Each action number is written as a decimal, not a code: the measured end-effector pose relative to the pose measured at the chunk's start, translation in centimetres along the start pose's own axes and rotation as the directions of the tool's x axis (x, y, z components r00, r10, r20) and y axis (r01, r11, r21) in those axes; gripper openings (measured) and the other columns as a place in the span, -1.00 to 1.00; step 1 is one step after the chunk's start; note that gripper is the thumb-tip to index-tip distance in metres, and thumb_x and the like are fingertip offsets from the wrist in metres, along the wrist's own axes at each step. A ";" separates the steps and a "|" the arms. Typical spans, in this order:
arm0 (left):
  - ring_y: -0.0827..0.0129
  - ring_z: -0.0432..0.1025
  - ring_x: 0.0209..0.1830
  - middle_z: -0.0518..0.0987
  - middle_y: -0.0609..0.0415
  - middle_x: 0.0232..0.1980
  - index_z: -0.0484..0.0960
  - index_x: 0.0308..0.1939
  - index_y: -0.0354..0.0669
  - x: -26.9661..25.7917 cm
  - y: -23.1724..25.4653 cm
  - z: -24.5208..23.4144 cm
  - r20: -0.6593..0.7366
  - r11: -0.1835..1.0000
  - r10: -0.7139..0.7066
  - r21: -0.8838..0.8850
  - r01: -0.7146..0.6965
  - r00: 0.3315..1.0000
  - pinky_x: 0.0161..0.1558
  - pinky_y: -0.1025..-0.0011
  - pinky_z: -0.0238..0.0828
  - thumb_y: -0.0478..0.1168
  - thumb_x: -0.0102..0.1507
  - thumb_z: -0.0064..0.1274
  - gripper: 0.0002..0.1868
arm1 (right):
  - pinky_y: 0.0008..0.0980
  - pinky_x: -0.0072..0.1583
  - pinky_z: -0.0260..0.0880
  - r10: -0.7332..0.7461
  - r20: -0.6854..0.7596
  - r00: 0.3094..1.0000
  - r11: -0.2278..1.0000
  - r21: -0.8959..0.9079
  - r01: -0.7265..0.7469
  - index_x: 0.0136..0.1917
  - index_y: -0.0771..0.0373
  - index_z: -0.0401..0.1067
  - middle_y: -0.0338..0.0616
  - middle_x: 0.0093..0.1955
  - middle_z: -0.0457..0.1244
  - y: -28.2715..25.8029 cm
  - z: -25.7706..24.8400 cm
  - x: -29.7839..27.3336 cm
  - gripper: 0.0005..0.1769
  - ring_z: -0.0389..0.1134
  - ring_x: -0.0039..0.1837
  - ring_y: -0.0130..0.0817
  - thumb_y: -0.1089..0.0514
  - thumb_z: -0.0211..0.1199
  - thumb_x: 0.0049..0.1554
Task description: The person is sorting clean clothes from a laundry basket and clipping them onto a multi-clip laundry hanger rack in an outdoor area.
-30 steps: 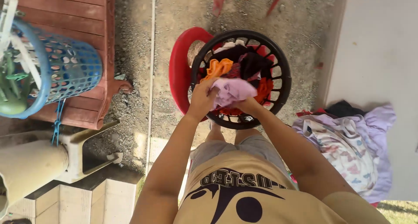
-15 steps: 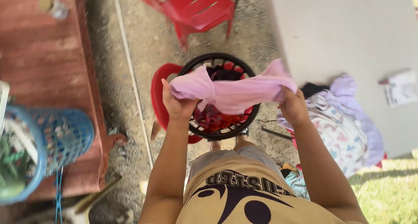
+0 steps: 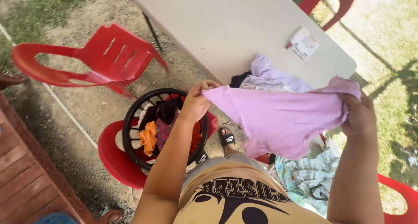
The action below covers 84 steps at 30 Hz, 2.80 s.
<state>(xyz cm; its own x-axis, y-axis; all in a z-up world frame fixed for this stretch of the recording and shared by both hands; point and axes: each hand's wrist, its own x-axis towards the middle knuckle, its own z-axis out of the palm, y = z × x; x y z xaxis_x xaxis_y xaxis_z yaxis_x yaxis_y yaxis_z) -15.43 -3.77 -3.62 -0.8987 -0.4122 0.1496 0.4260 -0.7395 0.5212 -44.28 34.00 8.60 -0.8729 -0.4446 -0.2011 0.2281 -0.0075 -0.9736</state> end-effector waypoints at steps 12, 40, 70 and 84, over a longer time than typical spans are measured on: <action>0.28 0.58 -0.08 0.64 -0.02 -0.02 0.62 -0.09 -0.20 -8.6 -5.2 -13.5 -0.601 0.208 0.497 0.783 0.587 0.626 0.00 0.39 0.51 -0.48 0.30 0.08 -0.85 | -0.14 0.34 0.35 0.058 0.479 0.876 0.659 -0.677 0.327 0.38 0.23 0.27 0.08 0.33 0.24 11.7 18.0 -4.2 -0.42 0.34 0.36 0.01 0.17 0.33 0.11; 0.62 0.24 -0.29 0.39 0.26 -0.31 0.48 -0.13 -0.19 -19.7 15.9 -0.3 -0.481 0.471 0.551 0.854 0.221 0.682 -0.19 0.58 0.27 -0.09 0.44 -0.02 -0.77 | -0.48 -0.17 0.27 0.194 0.816 0.545 0.803 -0.451 0.390 0.41 0.18 0.47 -0.21 -0.32 0.19 11.1 36.7 -8.0 -0.55 0.15 -0.28 -0.54 0.22 0.01 0.30; -0.22 0.34 0.16 0.39 -0.31 0.19 0.44 0.10 -0.30 2.1 -6.6 6.3 -0.030 -0.133 0.106 0.990 0.044 0.994 0.15 0.04 0.31 -0.22 0.22 0.17 -0.58 | -0.10 0.21 0.39 -0.603 0.177 0.778 0.246 -0.886 0.393 0.29 0.27 0.35 0.13 0.21 0.24 4.9 8.3 -1.6 -0.49 0.33 0.20 -0.03 0.42 0.24 0.07; -0.11 0.35 0.26 0.34 -0.13 0.40 0.23 0.40 -0.04 -18.6 -10.3 -15.3 -0.891 -0.169 0.141 0.408 0.897 0.432 0.16 -0.02 0.34 -0.21 0.10 0.21 -0.20 | -0.09 0.14 0.38 0.498 0.867 -0.004 0.604 -0.344 0.719 0.11 0.13 0.46 -0.09 0.05 0.38 13.2 29.1 -0.9 -0.74 0.40 0.15 -0.06 0.19 0.28 0.11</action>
<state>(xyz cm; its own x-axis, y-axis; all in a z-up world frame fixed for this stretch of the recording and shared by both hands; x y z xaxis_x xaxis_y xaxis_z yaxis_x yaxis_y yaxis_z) -1.54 3.36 -24.64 -0.2351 -0.7565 -0.6103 -0.9207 -0.0279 0.3893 -27.92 8.25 -0.92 0.4908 -0.7787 -0.3908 -0.6381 -0.0159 -0.7698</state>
